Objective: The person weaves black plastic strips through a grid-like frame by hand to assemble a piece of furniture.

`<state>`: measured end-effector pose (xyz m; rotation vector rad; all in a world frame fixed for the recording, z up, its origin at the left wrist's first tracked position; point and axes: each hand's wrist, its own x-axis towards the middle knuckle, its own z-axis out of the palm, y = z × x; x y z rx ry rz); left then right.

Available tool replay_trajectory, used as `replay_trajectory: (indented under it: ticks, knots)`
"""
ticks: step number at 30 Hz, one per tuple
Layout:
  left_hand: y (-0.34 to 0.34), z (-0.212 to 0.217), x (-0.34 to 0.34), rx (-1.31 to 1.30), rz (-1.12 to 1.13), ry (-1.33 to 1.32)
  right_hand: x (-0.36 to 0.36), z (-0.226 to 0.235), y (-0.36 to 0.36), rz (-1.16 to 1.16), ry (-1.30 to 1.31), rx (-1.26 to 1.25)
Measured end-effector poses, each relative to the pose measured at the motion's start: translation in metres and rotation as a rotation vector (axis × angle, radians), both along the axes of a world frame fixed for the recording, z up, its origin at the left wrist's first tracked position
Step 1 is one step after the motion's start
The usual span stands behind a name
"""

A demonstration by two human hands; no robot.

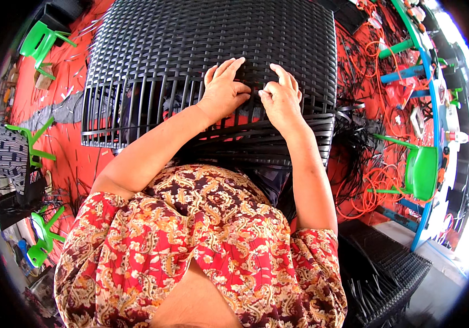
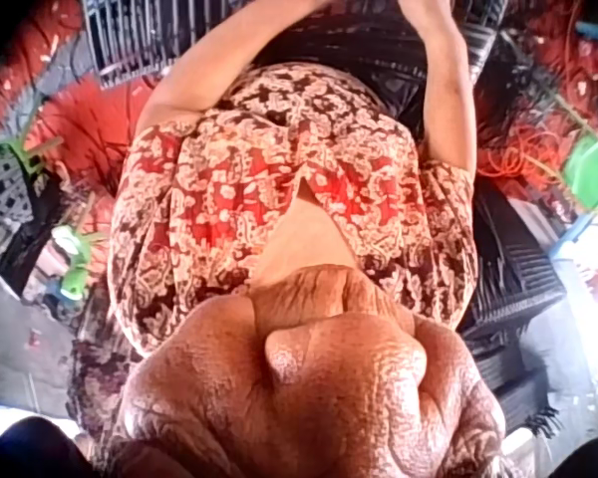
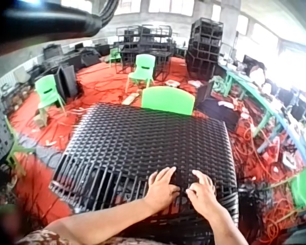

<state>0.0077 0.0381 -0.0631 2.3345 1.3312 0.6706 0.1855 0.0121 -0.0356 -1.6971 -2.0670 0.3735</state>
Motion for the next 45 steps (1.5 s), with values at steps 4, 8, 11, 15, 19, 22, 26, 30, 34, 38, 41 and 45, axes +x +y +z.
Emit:
replay_trajectory:
  ticks: [4,8,11,15,19,22,26,30,34,38,41,45]
  knots:
    - [0.008,-0.001,-0.008,-0.089,-0.029,-0.259,0.0,-0.003,0.0,-0.025,0.051,0.098]
    - [0.005,0.005,-0.027,-0.373,-0.032,-0.681,-0.017,-0.004,-0.002,0.033,0.06,0.082]
    - [-0.002,0.017,-0.048,-0.185,0.003,-0.374,-0.025,-0.003,0.001,0.034,0.116,0.048]
    - [-0.008,0.008,-0.056,0.148,0.04,0.006,-0.025,-0.005,0.008,0.049,0.158,0.038]
    - [-0.006,0.008,-0.043,0.083,0.053,0.202,-0.029,-0.004,0.01,0.029,0.134,0.019]
    - [-0.001,0.004,-0.036,0.029,0.104,0.196,-0.031,-0.005,0.01,0.036,0.107,0.029]
    - [0.004,-0.004,-0.038,0.01,0.143,0.039,-0.038,-0.009,0.013,0.033,0.06,0.039]
    - [0.008,-0.003,-0.041,-0.026,0.129,-0.14,-0.038,-0.008,0.015,0.039,0.055,0.066]
    - [0.013,-0.008,-0.06,-0.249,0.079,-0.661,-0.05,-0.001,0.014,0.056,0.119,0.085]
    - [0.003,0.003,-0.082,-0.291,0.119,-0.623,-0.066,-0.004,0.017,0.113,0.102,0.042]
    - [-0.006,0.006,-0.097,-0.032,0.116,-0.186,-0.068,-0.007,0.022,0.141,0.171,0.021]
    - [-0.015,0.004,-0.093,0.129,0.147,0.114,-0.064,-0.007,0.026,0.121,0.265,-0.04]
